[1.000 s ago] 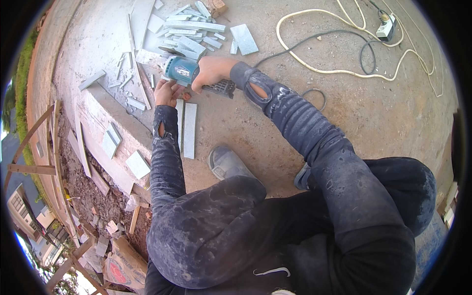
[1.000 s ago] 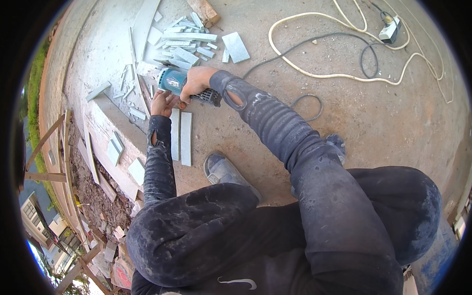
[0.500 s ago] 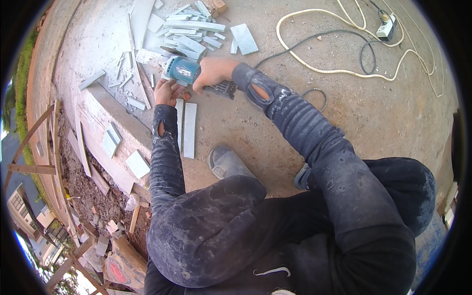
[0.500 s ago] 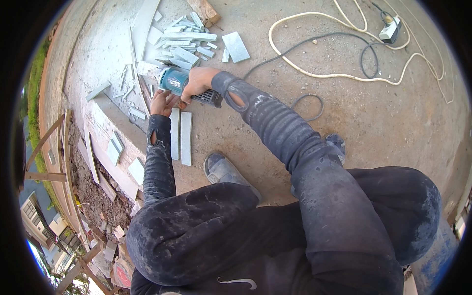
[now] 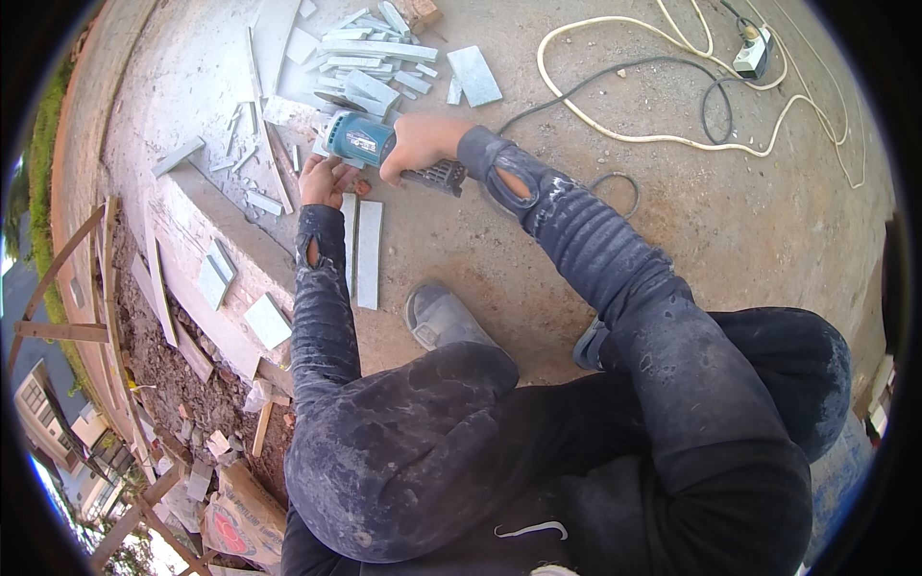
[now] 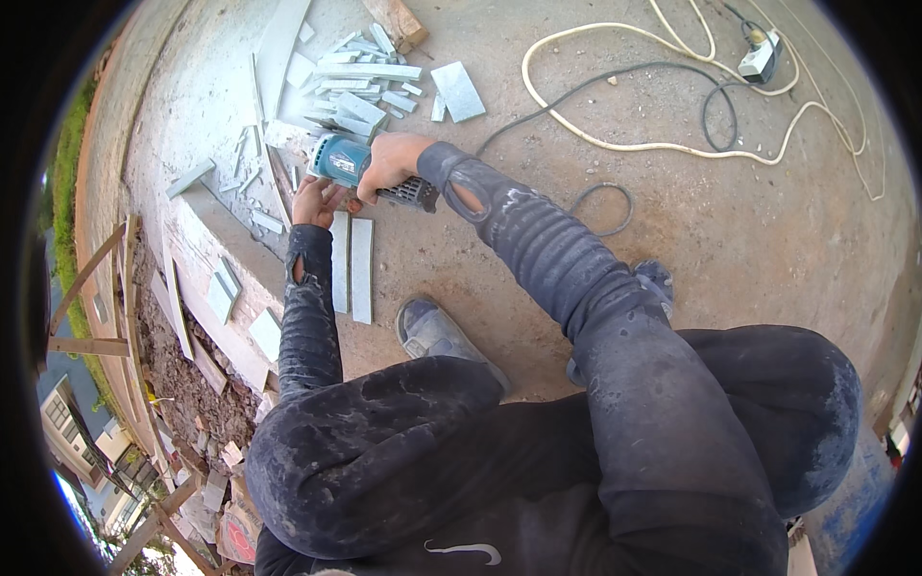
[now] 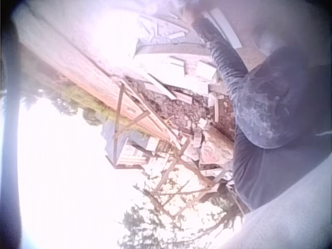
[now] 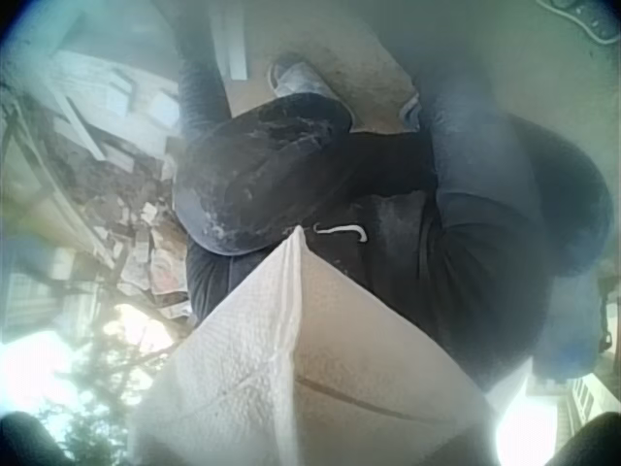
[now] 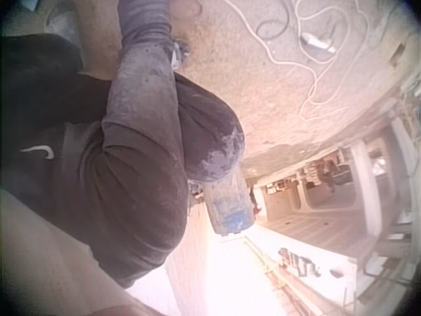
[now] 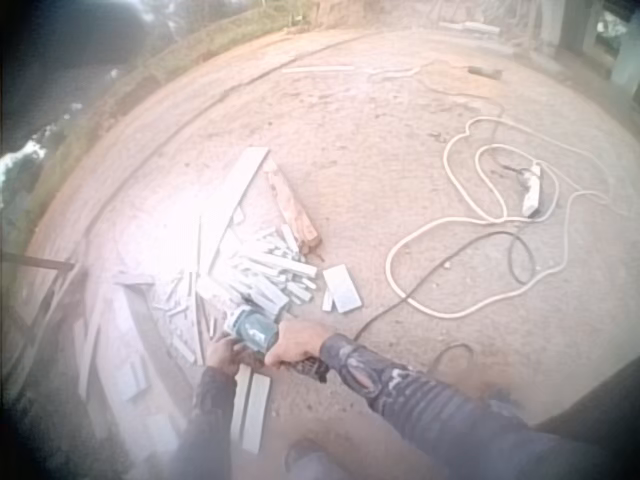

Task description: The person positions rectangular stone tiles on a wooden beam and cuts them using an angle grinder, picking up and examining the pieces between cuts.

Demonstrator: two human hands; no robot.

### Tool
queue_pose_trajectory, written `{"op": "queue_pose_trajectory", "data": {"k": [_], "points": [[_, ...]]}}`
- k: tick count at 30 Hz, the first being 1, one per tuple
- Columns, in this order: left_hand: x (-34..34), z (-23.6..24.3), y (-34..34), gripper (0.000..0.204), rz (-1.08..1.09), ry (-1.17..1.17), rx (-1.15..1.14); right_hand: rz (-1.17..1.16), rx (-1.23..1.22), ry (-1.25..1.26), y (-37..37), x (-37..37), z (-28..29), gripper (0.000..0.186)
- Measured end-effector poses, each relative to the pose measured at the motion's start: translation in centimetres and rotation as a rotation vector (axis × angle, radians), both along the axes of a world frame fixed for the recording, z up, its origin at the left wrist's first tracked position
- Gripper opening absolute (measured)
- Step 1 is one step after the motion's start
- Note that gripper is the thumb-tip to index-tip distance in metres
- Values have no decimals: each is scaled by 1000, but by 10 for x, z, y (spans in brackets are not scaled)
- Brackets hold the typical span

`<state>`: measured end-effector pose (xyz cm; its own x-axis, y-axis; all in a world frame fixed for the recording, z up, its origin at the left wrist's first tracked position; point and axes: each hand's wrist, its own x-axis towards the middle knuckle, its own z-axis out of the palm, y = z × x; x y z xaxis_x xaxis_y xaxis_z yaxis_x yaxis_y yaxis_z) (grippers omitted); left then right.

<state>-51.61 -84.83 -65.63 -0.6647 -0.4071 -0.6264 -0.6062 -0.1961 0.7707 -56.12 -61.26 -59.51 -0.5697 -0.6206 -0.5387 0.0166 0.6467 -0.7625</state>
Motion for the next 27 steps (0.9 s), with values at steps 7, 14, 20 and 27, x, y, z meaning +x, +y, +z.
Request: {"op": "queue_pose_trajectory", "data": {"k": [7, 14, 20, 27], "points": [[0, 2, 3, 10, -4, 0, 7, -24, -31, -35, 1, 1, -5, 41], [0, 1, 1, 10, -18, -7, 3, -15, -18, 3, 6, 4, -5, 44], [-1, 1, 3, 13, -16, 2, 2, -22, -35, -27, 13, 8, -6, 45], [1, -5, -3, 11, 36, 32, -5, -16, -11, -36, 11, 7, -6, 45]]}}
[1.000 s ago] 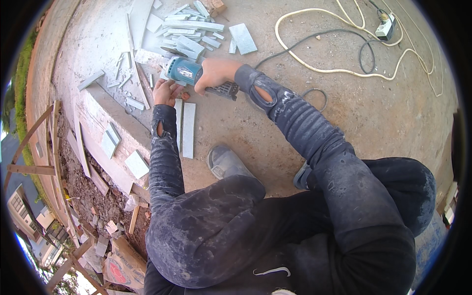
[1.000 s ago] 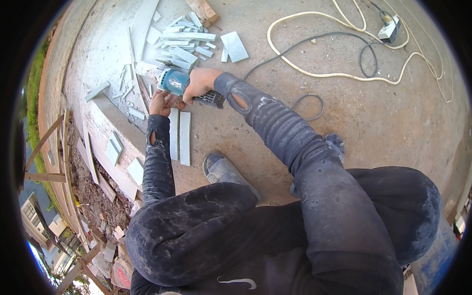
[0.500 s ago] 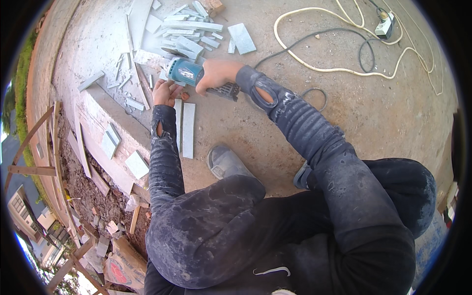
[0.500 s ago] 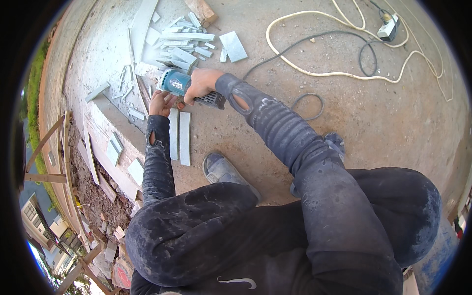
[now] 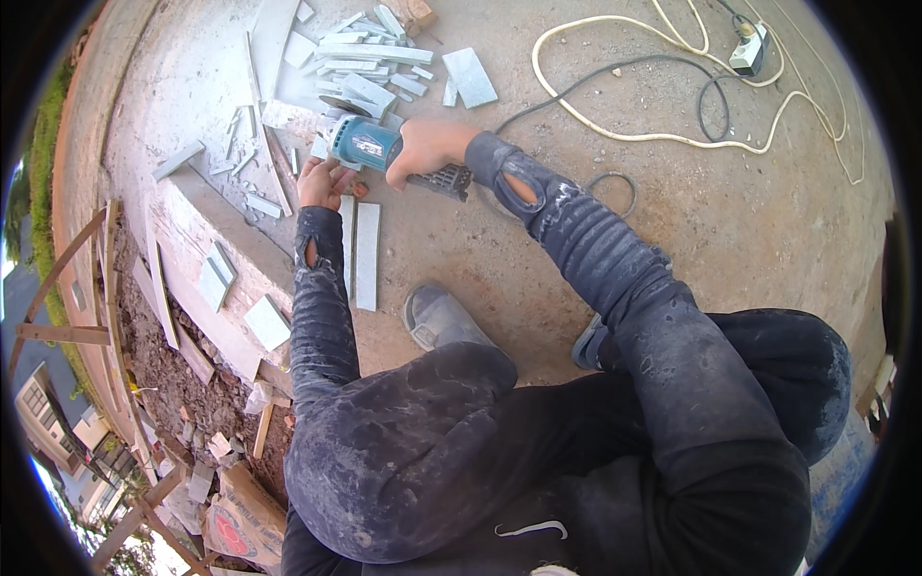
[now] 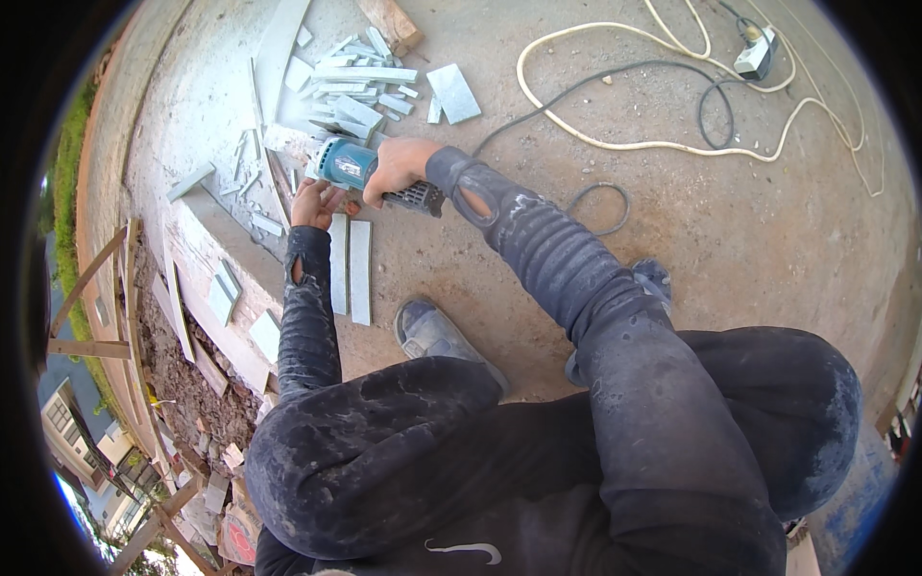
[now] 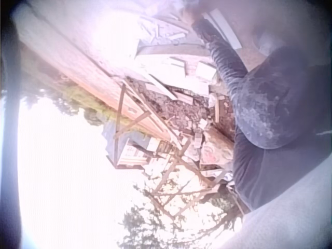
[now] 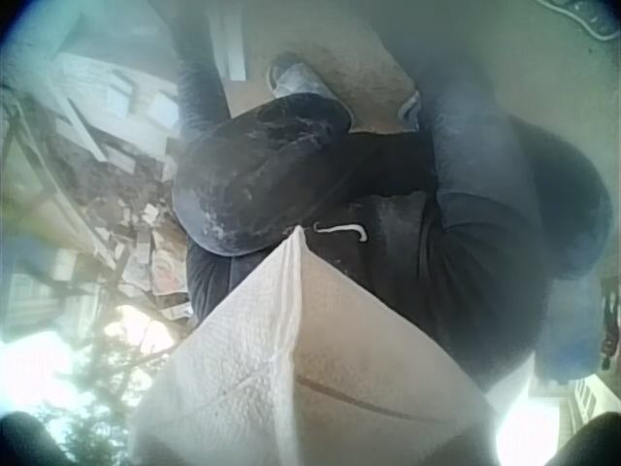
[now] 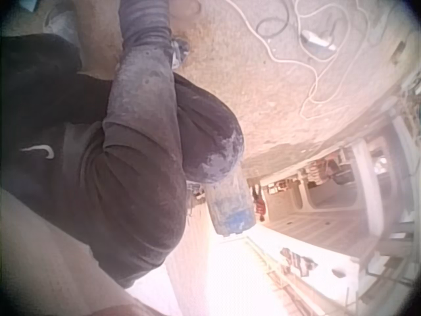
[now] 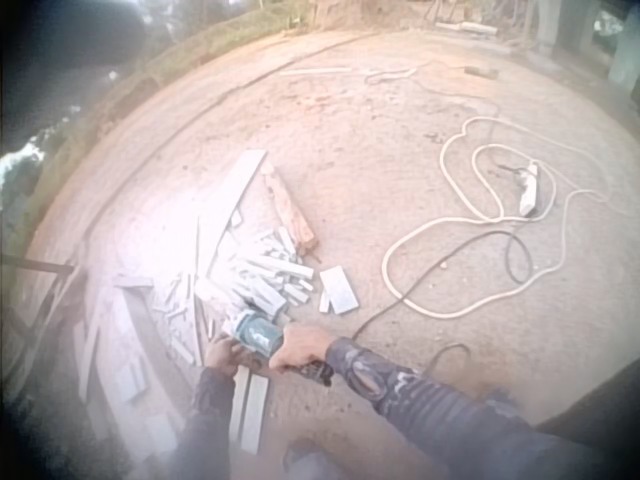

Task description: The person positions rectangular stone tiles on a wooden beam and cuts them using an angle grinder, picking up and examining the pieces between cuts.

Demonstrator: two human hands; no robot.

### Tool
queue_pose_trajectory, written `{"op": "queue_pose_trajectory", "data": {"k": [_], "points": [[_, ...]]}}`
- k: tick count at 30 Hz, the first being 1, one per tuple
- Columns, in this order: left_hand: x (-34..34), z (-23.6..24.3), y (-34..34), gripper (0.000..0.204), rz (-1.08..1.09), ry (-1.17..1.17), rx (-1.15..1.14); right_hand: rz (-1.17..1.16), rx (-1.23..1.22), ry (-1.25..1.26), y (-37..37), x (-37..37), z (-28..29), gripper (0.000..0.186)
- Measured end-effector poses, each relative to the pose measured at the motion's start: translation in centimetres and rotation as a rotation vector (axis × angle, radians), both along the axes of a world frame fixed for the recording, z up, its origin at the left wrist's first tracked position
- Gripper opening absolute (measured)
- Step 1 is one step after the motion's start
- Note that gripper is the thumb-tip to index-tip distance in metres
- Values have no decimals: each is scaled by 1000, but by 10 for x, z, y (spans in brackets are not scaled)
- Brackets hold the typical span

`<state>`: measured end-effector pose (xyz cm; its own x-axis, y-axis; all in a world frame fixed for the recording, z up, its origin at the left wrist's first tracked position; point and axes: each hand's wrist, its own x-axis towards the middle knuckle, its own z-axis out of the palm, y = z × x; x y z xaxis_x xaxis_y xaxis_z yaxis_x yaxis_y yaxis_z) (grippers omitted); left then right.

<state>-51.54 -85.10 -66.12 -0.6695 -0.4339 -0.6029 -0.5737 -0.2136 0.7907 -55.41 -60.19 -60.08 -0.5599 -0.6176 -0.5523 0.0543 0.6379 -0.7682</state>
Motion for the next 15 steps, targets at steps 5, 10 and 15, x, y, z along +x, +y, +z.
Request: {"op": "queue_pose_trajectory", "data": {"k": [5, 10, 15], "points": [[-1, -1, 3, 9, -13, -8, -8, 0, -8, -13, 3, 0, -2, 46], [-1, 3, 6, 9, 6, -15, -8, 7, 2, -3, 6, 2, 2, 49], [-2, 4, 5, 11, -12, -14, 3, 6, -7, -5, 6, 4, -6, 51]]}}
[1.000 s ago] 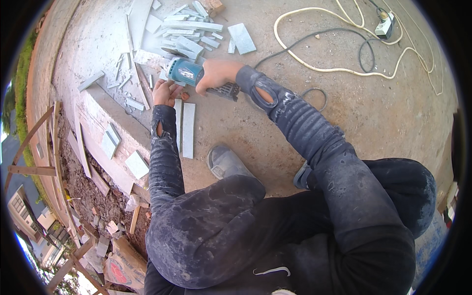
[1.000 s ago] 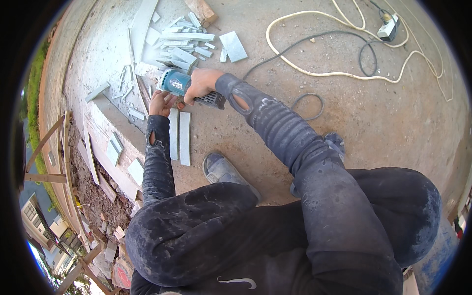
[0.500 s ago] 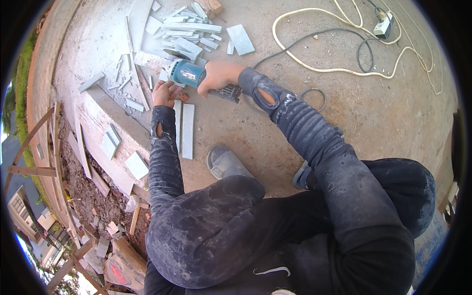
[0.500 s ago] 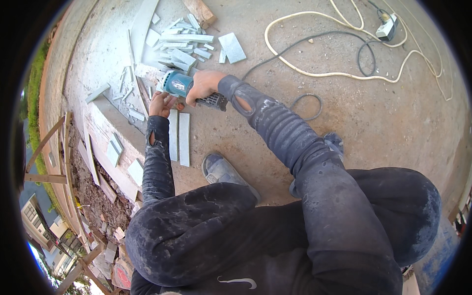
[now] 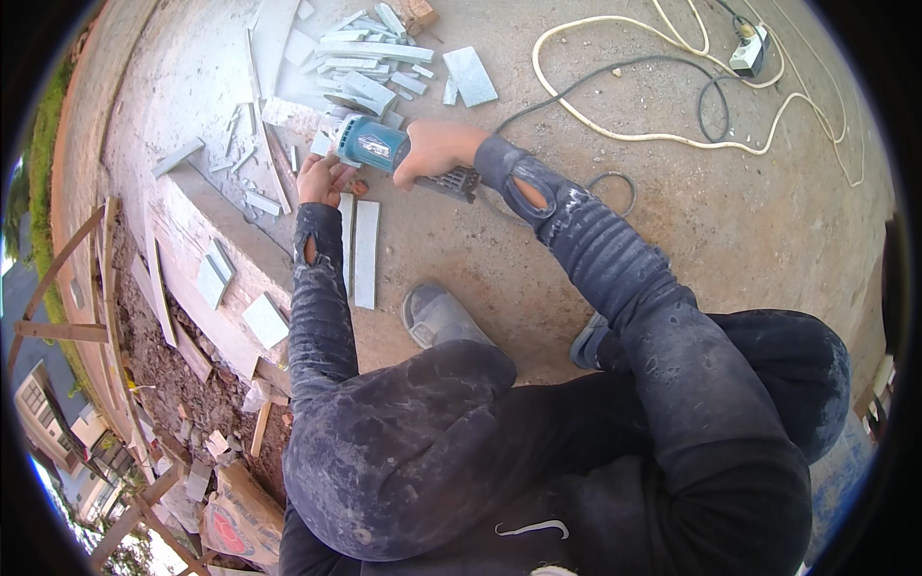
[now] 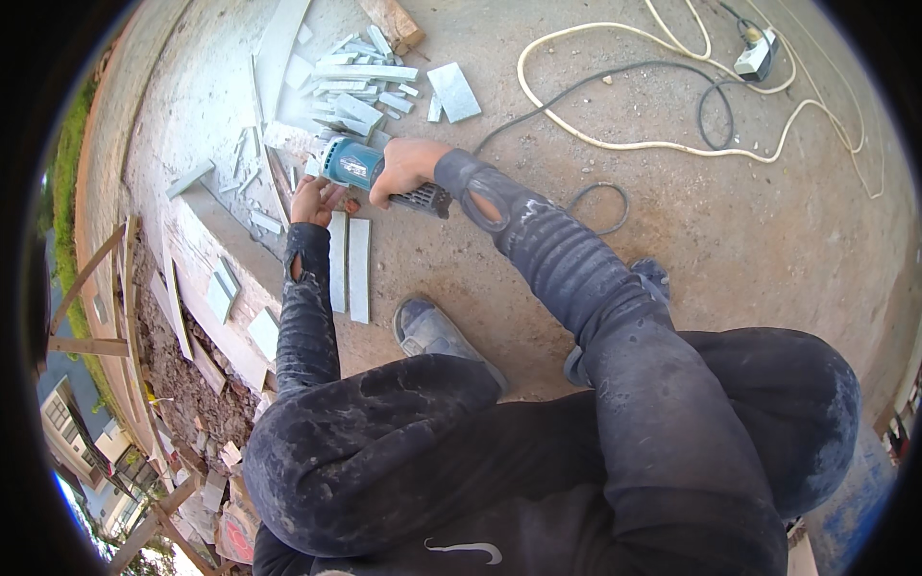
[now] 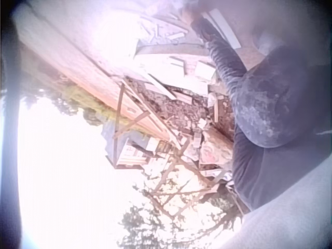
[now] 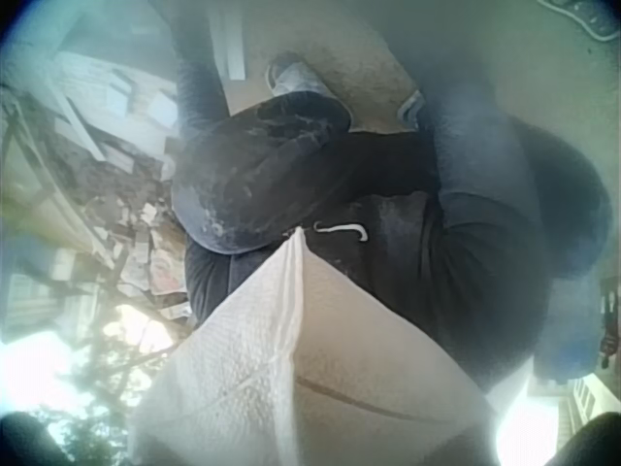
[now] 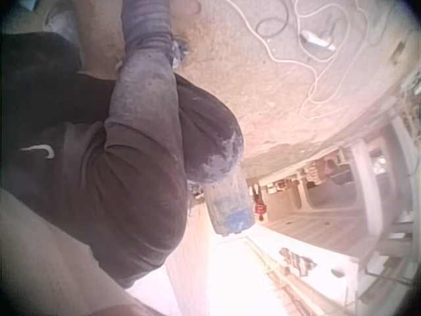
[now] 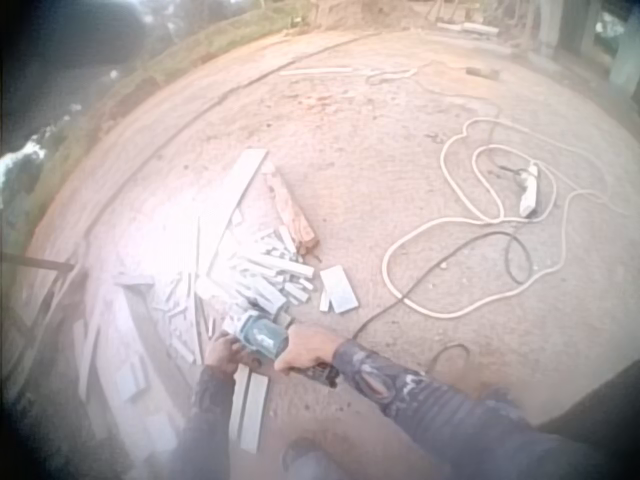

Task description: The person positions rectangular stone tiles on a wooden beam and cuts them using an angle grinder, picking up and examining the pieces between cuts.

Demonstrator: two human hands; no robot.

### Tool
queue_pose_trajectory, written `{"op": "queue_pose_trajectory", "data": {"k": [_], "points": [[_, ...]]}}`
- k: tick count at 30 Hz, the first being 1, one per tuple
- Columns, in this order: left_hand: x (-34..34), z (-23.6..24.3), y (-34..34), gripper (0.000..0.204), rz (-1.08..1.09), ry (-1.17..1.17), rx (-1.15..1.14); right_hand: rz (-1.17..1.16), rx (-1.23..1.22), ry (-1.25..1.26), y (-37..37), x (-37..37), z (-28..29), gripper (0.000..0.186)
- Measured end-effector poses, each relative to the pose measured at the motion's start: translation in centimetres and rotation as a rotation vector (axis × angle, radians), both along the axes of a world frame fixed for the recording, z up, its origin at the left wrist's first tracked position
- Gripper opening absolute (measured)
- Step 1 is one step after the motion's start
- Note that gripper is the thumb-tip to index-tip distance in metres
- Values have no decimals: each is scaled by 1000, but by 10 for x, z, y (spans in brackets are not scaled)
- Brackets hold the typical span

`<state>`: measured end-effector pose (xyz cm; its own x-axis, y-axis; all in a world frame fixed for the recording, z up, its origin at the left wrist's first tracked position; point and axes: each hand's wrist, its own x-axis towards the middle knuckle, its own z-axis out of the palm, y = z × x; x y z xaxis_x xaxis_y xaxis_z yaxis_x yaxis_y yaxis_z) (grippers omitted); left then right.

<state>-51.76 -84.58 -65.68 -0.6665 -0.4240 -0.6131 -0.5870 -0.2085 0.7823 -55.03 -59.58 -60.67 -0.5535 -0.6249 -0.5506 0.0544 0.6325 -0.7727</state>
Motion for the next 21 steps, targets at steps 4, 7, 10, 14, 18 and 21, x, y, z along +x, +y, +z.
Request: {"op": "queue_pose_trajectory", "data": {"k": [4, 7, 10, 14, 18, 21], "points": [[0, 2, 4, 11, 6, 1, 8, 7, 19, -13, 2, 0, 1, 52], [-1, 0, 1, 11, 3, -8, 1, -1, 11, -9, 2, 1, -1, 47], [-1, -2, -2, 11, 2, -15, -10, -10, -3, -12, 2, 2, -2, 44], [-1, 1, 4, 10, 15, -10, -12, -3, -12, -47, 6, 0, 4, 51], [0, -2, -4, 8, -18, -1, 12, -24, -22, -64, 5, 2, -1, 51], [1, -2, -3, 8, -39, -21, 11, -87, -83, -46, 6, 10, -6, 51]]}}
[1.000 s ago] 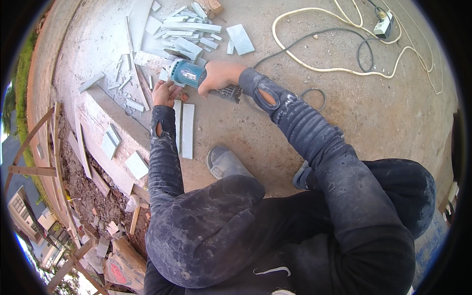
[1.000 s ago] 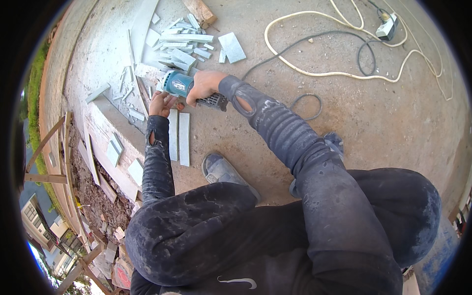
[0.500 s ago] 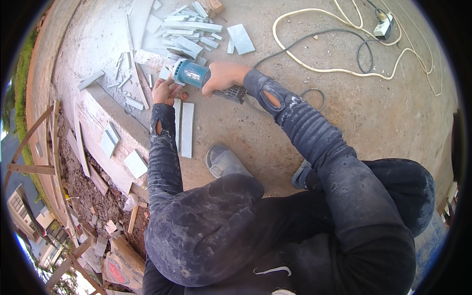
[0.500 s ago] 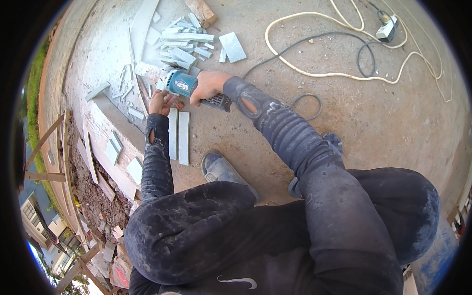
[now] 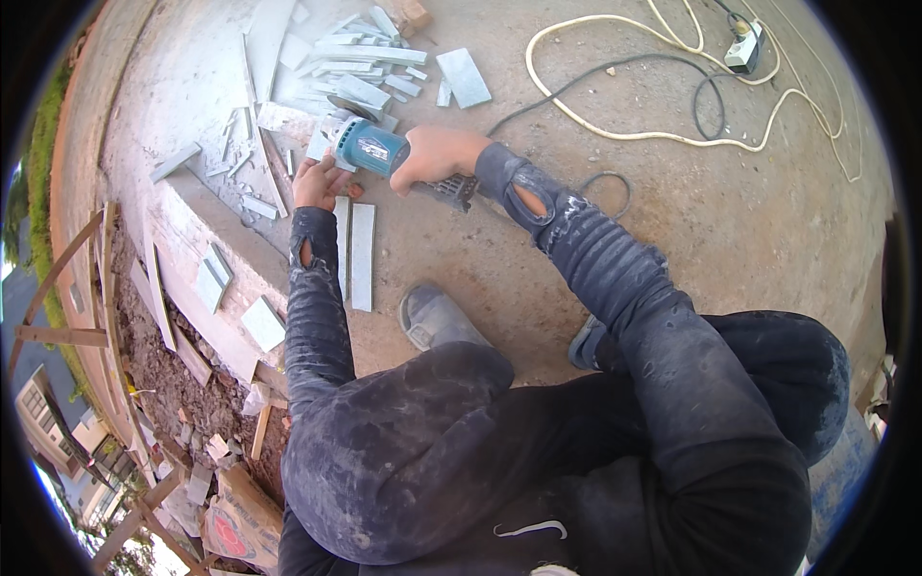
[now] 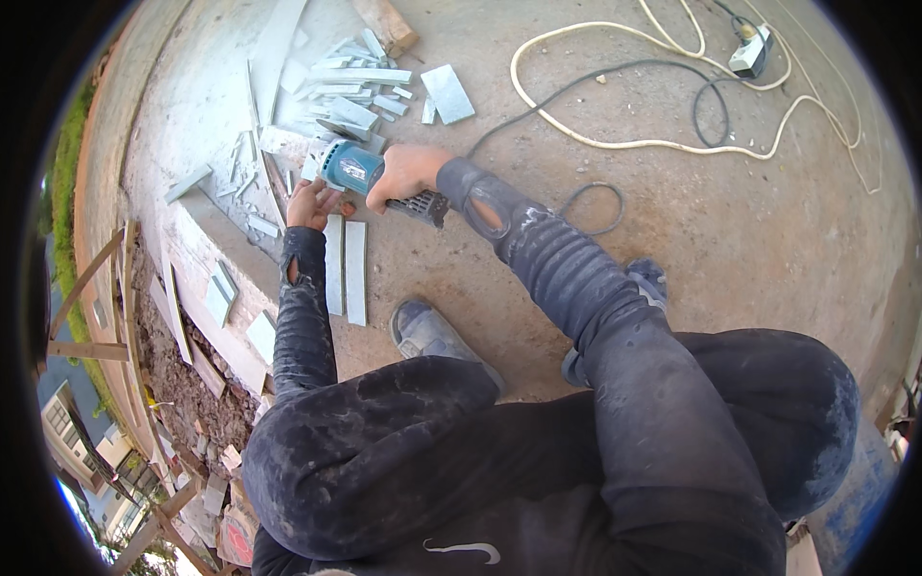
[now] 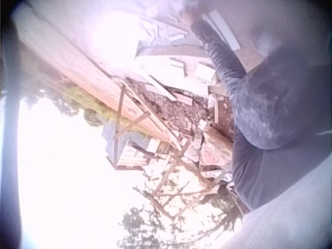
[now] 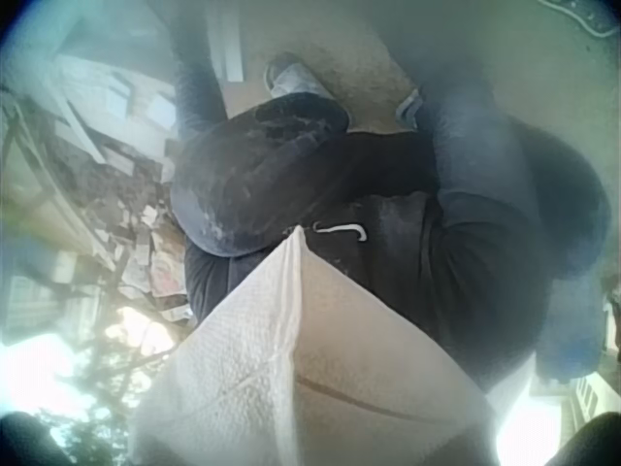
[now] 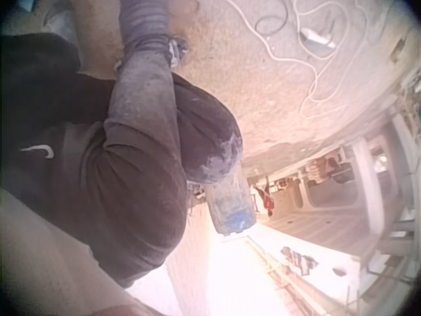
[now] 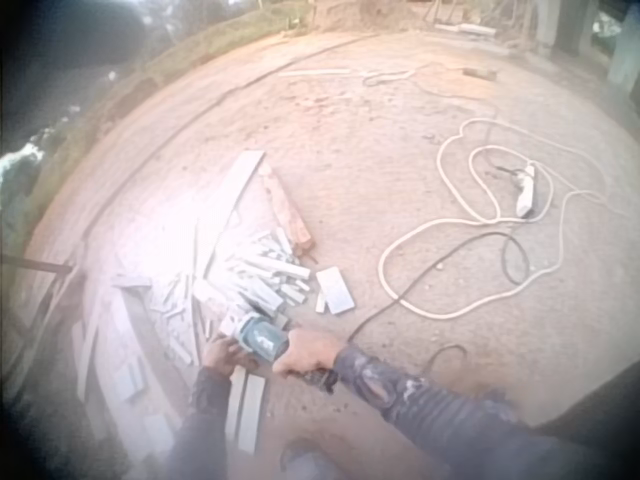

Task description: The person positions rectangular stone tiles on a wooden beam and cuts them using an angle grinder, picking up and examining the pieces between cuts.

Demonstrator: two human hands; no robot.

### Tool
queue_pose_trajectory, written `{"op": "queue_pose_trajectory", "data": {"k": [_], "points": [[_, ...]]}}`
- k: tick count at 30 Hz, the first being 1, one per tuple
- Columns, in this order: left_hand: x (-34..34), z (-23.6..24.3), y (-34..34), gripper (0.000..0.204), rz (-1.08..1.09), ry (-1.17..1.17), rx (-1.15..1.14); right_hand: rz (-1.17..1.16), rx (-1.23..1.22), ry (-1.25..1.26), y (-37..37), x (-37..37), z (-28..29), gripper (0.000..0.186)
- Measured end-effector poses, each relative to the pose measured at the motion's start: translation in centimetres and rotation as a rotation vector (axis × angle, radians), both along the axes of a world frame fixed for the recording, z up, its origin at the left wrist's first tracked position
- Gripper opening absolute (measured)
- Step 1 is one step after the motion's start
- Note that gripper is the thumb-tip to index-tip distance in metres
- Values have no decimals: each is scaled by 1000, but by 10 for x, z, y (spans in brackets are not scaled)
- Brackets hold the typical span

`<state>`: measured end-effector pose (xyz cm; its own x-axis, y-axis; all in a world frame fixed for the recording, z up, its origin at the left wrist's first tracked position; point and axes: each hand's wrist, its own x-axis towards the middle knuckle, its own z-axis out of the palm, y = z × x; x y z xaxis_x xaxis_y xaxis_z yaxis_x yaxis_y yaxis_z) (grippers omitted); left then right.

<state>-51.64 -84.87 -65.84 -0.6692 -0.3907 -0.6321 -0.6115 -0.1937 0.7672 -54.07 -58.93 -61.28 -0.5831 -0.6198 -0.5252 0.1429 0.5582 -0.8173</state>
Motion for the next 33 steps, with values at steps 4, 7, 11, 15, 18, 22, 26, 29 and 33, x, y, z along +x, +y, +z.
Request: {"op": "queue_pose_trajectory", "data": {"k": [4, 7, 11, 15, 18, 22, 26, 29, 33], "points": [[1, -1, -2, 7, 1, 5, 3, -10, 29, 46, 0, 8, 10, 50], [-1, -3, -2, 10, -11, 12, 4, -10, 46, 96, 0, 10, 9, 50], [0, -11, -13, 14, 29, 26, 29, -8, 57, 106, -4, 10, 13, 50], [-1, -11, -10, 14, 27, 22, 26, -8, 73, 113, -5, 10, 10, 47], [-1, -9, -8, 14, 31, 25, 22, -18, 59, 128, -4, 11, 9, 45], [-2, -6, -2, 17, 2, 28, 7, -9, 53, 114, -1, 11, 9, 48], [1, -6, -5, 8, 45, 40, -3, 4, 104, 126, -8, 9, 14, 57], [3, -4, -7, 5, 39, 53, 12, -6, 82, 130, -16, 8, 14, 62], [8, -1, 1, 20, 7, 112, 85, -137, 8, 146, -9, 6, 11, 58]]}}
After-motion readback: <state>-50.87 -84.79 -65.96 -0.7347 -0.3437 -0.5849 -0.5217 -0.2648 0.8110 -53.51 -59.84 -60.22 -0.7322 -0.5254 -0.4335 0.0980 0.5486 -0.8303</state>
